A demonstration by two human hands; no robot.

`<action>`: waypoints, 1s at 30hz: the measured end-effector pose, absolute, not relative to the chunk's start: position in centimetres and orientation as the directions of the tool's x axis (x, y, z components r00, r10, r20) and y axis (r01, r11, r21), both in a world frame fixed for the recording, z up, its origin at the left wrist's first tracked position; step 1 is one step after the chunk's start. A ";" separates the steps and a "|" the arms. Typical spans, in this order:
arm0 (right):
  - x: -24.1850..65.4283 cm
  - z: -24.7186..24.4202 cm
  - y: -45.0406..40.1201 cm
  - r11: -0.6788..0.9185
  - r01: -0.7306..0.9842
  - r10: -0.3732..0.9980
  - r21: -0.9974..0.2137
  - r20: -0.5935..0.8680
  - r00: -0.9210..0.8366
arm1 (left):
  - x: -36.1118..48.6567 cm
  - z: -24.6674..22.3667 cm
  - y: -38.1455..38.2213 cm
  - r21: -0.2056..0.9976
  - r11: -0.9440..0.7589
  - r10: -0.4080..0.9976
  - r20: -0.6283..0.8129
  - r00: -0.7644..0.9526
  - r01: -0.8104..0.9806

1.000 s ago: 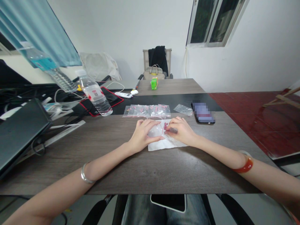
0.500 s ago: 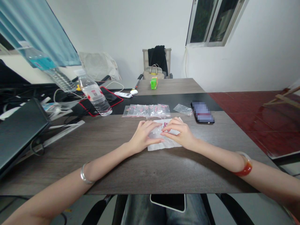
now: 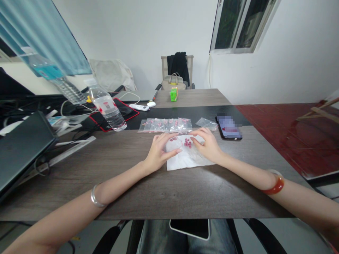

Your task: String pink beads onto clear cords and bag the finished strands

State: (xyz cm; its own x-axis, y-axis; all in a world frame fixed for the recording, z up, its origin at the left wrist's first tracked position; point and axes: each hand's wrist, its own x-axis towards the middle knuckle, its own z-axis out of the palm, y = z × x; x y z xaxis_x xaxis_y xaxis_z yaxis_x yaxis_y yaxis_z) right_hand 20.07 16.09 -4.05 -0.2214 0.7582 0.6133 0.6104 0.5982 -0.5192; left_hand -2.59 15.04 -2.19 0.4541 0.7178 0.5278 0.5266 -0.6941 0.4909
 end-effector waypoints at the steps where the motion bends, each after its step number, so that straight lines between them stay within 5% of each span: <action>1: 20.2 -4.4 16.4 0.581 0.637 0.774 -0.507 0.585 -0.240 | -2.6 -2.2 15.0 0.492 -0.696 0.716 0.533 0.450 0.524; 10: 20.9 -6.2 17.5 0.637 0.675 0.767 -0.372 0.396 -0.505 | -2.5 -2.2 15.1 0.475 -0.714 0.698 0.534 0.477 0.514; 30: 21.0 -4.8 17.7 0.705 0.562 0.707 -0.433 0.497 -0.503 | -2.6 -2.2 15.1 0.487 -0.702 0.711 0.511 0.483 0.519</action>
